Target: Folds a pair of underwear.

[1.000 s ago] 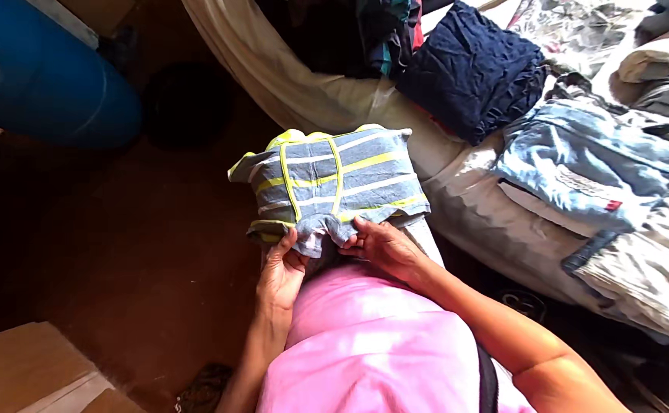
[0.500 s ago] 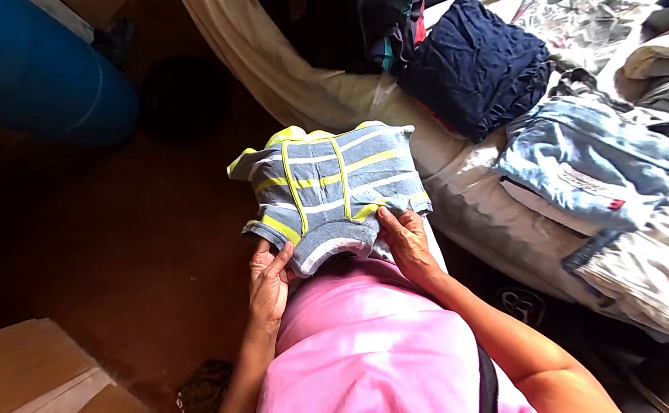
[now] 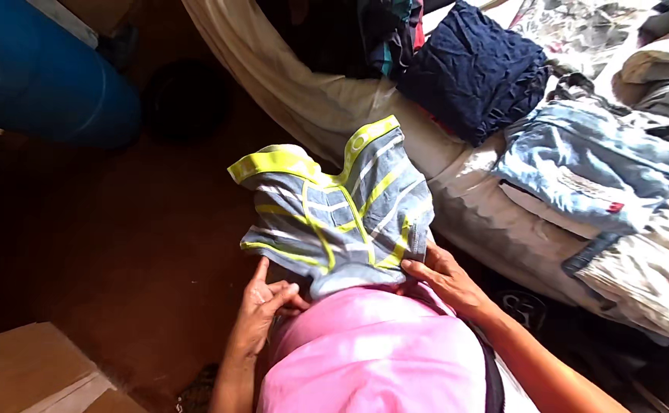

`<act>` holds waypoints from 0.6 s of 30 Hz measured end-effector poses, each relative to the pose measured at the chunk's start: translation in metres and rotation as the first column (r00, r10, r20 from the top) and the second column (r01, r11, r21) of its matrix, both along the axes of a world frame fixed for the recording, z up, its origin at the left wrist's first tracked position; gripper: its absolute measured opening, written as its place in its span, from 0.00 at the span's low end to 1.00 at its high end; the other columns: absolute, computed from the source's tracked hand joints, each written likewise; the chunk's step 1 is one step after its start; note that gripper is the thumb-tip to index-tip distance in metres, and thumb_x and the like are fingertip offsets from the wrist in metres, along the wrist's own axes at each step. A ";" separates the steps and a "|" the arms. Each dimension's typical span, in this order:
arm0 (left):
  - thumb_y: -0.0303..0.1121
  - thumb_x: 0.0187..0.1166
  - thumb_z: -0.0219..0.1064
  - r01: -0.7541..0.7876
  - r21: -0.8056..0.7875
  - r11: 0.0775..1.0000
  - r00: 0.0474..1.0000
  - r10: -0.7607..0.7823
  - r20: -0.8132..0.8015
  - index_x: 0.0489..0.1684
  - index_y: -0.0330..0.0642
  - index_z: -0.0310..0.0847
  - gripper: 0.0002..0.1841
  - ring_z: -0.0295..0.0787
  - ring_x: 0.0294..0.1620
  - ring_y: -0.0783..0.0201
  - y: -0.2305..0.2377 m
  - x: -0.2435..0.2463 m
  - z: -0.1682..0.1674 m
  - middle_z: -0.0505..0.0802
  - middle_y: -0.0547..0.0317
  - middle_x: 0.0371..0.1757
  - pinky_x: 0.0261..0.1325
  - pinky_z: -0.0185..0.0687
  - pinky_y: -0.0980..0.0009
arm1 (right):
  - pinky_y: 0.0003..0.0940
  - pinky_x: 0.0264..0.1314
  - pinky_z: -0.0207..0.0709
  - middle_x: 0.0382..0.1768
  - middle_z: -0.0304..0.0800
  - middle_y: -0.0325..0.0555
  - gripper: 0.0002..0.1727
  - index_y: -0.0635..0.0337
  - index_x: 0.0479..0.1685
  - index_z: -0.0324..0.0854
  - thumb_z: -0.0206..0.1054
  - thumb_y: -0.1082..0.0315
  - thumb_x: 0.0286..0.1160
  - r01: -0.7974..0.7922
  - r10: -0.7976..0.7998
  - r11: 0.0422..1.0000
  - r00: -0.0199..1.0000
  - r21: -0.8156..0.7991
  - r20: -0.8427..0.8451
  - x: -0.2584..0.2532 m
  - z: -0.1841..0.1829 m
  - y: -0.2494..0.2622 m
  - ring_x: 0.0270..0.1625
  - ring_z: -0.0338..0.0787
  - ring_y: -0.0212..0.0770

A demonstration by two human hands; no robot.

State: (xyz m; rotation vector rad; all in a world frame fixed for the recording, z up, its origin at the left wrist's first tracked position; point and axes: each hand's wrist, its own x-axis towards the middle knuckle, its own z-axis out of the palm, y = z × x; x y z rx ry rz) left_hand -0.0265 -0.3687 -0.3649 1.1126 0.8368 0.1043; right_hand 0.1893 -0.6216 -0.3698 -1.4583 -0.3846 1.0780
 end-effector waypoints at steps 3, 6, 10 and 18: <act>0.27 0.84 0.61 0.014 0.416 0.909 0.995 0.027 -0.093 0.72 0.27 0.73 0.21 0.91 0.23 0.72 0.048 -0.003 -0.001 0.93 0.65 0.26 0.29 0.90 0.74 | 0.33 0.35 0.89 0.27 0.92 0.39 0.20 0.63 0.58 0.87 0.60 0.56 0.88 -0.147 0.274 0.910 0.915 -0.388 0.297 0.035 0.011 -0.015 0.27 0.91 0.32; 0.31 0.86 0.61 -0.074 0.677 0.732 0.978 0.185 -0.092 0.67 0.30 0.79 0.17 0.92 0.41 0.70 0.102 0.014 -0.017 0.92 0.56 0.44 0.45 0.90 0.73 | 0.48 0.32 0.84 0.22 0.88 0.46 0.20 0.63 0.34 0.88 0.64 0.54 0.85 0.109 0.225 0.890 0.740 -0.442 0.634 0.071 0.026 -0.012 0.24 0.88 0.42; 0.48 0.88 0.61 -0.050 0.542 0.839 0.973 0.164 -0.163 0.80 0.37 0.73 0.29 0.80 0.75 0.52 0.149 0.056 -0.050 0.81 0.45 0.78 0.73 0.77 0.49 | 0.42 0.44 0.83 0.35 0.93 0.47 0.22 0.63 0.46 0.90 0.62 0.51 0.83 0.251 -0.026 0.958 0.557 -0.138 0.830 0.129 0.020 0.042 0.37 0.90 0.37; 0.40 0.85 0.67 -0.261 0.249 0.933 0.962 0.272 -0.011 0.59 0.39 0.80 0.15 0.89 0.42 0.69 0.163 0.111 -0.080 0.91 0.60 0.47 0.48 0.88 0.69 | 0.71 0.62 0.73 0.51 0.89 0.66 0.33 0.66 0.56 0.85 0.70 0.40 0.76 0.085 0.278 0.862 0.745 -0.499 0.606 0.193 -0.027 0.137 0.59 0.88 0.65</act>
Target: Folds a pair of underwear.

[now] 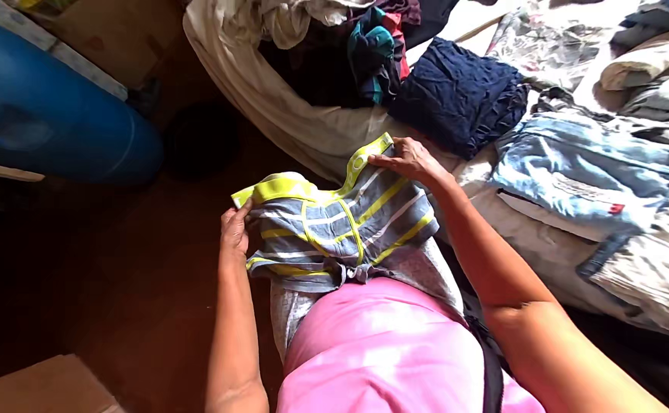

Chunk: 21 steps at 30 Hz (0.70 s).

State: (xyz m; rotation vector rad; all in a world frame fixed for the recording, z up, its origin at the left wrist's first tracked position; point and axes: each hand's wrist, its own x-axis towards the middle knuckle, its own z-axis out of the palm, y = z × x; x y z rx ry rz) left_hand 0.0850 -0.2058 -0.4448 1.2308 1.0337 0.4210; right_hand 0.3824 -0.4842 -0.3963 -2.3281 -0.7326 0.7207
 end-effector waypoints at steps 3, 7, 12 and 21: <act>0.32 0.81 0.71 -0.090 0.157 0.984 0.995 0.081 0.060 0.57 0.39 0.81 0.12 0.91 0.38 0.71 0.008 -0.009 0.024 0.94 0.61 0.44 0.43 0.90 0.70 | 0.60 0.56 0.79 0.42 0.92 0.58 0.14 0.66 0.45 0.88 0.73 0.63 0.74 0.027 -0.046 0.963 0.997 0.269 0.063 0.008 0.006 0.000 0.48 0.91 0.53; 0.28 0.76 0.74 -0.131 0.476 0.870 0.977 0.033 0.209 0.53 0.39 0.85 0.10 0.93 0.44 0.72 0.029 -0.033 0.076 0.95 0.66 0.45 0.53 0.91 0.69 | 0.27 0.49 0.85 0.39 0.92 0.39 0.08 0.65 0.49 0.86 0.68 0.72 0.77 0.127 -0.083 0.793 0.991 0.596 -0.101 0.017 0.041 -0.002 0.40 0.89 0.24; 0.32 0.81 0.70 -0.243 0.620 0.746 0.952 0.059 0.302 0.51 0.46 0.85 0.06 0.88 0.30 0.79 0.037 -0.058 0.151 0.94 0.74 0.37 0.31 0.86 0.79 | 0.27 0.40 0.91 0.36 0.96 0.33 0.08 0.56 0.51 0.85 0.60 0.71 0.87 0.265 0.043 0.604 0.931 0.751 -0.363 0.013 0.104 0.005 0.36 0.95 0.28; 0.31 0.87 0.62 -0.339 0.773 0.535 0.912 -0.013 0.409 0.47 0.37 0.83 0.07 0.93 0.45 0.66 0.053 -0.108 0.210 0.92 0.65 0.42 0.56 0.91 0.64 | 0.31 0.49 0.92 0.38 0.96 0.34 0.11 0.57 0.45 0.86 0.56 0.73 0.88 0.109 0.253 0.469 0.934 0.877 -0.251 0.010 0.165 0.018 0.41 0.96 0.31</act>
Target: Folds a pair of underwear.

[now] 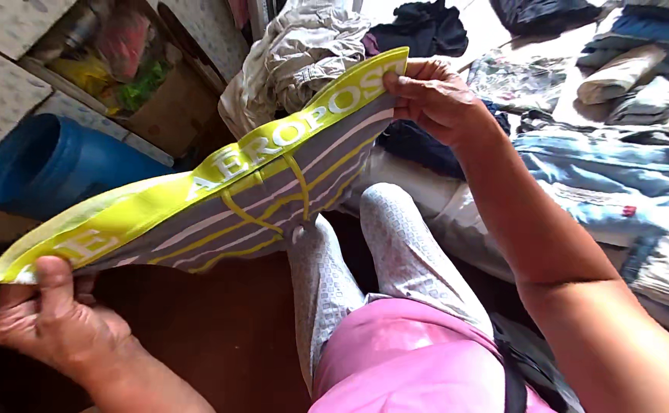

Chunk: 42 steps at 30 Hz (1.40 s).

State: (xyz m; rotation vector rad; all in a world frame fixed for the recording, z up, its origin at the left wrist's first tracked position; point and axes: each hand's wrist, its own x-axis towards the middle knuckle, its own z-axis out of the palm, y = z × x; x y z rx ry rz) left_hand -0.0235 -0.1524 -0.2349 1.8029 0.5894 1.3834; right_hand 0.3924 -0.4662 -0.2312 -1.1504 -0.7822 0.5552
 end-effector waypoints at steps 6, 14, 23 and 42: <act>0.31 0.84 0.68 -0.081 -0.007 0.997 0.994 0.081 0.076 0.55 0.39 0.81 0.09 0.91 0.40 0.70 -0.005 0.000 0.043 0.92 0.66 0.43 0.46 0.90 0.70 | 0.32 0.49 0.93 0.36 0.96 0.34 0.10 0.57 0.44 0.85 0.57 0.73 0.89 0.042 -0.048 0.997 0.995 0.061 0.093 0.002 0.037 0.017 0.40 0.96 0.32; 0.35 0.94 0.50 -0.271 0.161 0.949 0.957 0.248 0.151 0.53 0.37 0.78 0.13 0.88 0.49 0.74 -0.023 0.013 0.037 0.88 0.67 0.44 0.61 0.83 0.73 | 0.24 0.41 0.88 0.27 0.88 0.30 0.13 0.56 0.36 0.80 0.54 0.69 0.91 0.445 -0.482 0.875 0.833 0.189 0.271 -0.016 0.051 0.048 0.32 0.91 0.24; 0.31 0.93 0.52 -0.558 0.382 0.737 0.817 0.569 0.095 0.48 0.25 0.82 0.16 0.89 0.47 0.67 -0.018 0.009 0.028 0.89 0.50 0.42 0.56 0.82 0.72 | 0.23 0.46 0.85 0.34 0.88 0.33 0.17 0.67 0.53 0.80 0.50 0.63 0.94 0.604 -0.662 0.716 0.431 0.348 0.613 -0.008 0.036 0.035 0.38 0.89 0.20; 0.43 0.92 0.57 -0.287 0.358 0.889 0.916 0.364 -0.168 0.44 0.34 0.82 0.19 0.85 0.44 0.81 0.000 -0.006 0.059 0.86 0.63 0.40 0.54 0.80 0.78 | 0.20 0.44 0.78 0.28 0.82 0.32 0.17 0.62 0.37 0.83 0.53 0.63 0.90 0.711 -0.531 0.697 0.422 0.094 0.735 0.004 0.064 -0.005 0.34 0.83 0.18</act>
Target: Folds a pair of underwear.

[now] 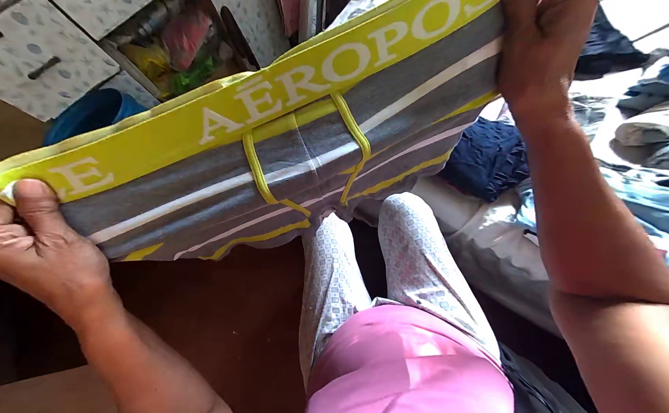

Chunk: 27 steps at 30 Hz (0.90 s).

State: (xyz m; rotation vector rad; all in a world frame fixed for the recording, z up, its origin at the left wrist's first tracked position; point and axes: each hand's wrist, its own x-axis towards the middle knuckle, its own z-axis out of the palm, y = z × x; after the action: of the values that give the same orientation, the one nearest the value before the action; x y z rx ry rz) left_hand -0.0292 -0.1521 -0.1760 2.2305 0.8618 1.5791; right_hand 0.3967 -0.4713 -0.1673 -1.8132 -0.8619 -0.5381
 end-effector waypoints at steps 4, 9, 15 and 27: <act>0.48 0.91 0.57 -0.006 -0.071 0.997 0.996 0.000 -0.085 0.44 0.34 0.82 0.22 0.84 0.40 0.78 0.009 0.013 -0.010 0.85 0.60 0.38 0.51 0.81 0.75 | 0.18 0.45 0.79 0.30 0.83 0.31 0.16 0.61 0.42 0.84 0.54 0.62 0.90 0.001 -0.007 0.998 0.996 -0.066 -0.088 0.006 -0.002 0.001 0.36 0.84 0.16; 0.50 0.91 0.56 0.014 -0.118 0.993 0.992 -0.028 -0.123 0.50 0.33 0.83 0.24 0.86 0.45 0.77 0.029 0.032 -0.028 0.89 0.55 0.44 0.58 0.82 0.73 | 0.20 0.55 0.80 0.42 0.88 0.38 0.16 0.62 0.52 0.85 0.54 0.61 0.91 -0.086 0.077 0.994 0.990 -0.071 -0.122 0.019 -0.015 0.008 0.45 0.86 0.18; 0.43 0.89 0.62 0.429 -0.173 0.887 0.901 -0.435 0.006 0.51 0.50 0.85 0.10 0.87 0.35 0.78 0.029 -0.007 -0.054 0.90 0.76 0.40 0.43 0.86 0.76 | 0.17 0.39 0.82 0.29 0.85 0.18 0.09 0.51 0.41 0.81 0.57 0.65 0.89 -0.361 0.371 0.927 0.920 0.099 -0.124 0.018 -0.025 -0.034 0.32 0.84 0.15; 0.31 0.76 0.69 0.145 -0.981 0.129 0.361 -0.930 -0.069 0.61 0.41 0.91 0.17 0.91 0.57 0.71 -0.113 -0.077 -0.228 0.94 0.60 0.59 0.62 0.87 0.70 | 0.31 0.62 0.85 0.55 0.93 0.41 0.15 0.63 0.58 0.89 0.66 0.72 0.75 -0.760 0.189 0.578 0.477 -0.295 -0.858 -0.066 -0.224 -0.234 0.55 0.91 0.30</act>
State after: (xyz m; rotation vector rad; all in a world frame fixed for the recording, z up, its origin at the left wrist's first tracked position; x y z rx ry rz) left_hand -0.1064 -0.2650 -0.4040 1.7654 0.4744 -0.3539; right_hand 0.3303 -0.7056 -0.3910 -1.9428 -0.9721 1.0645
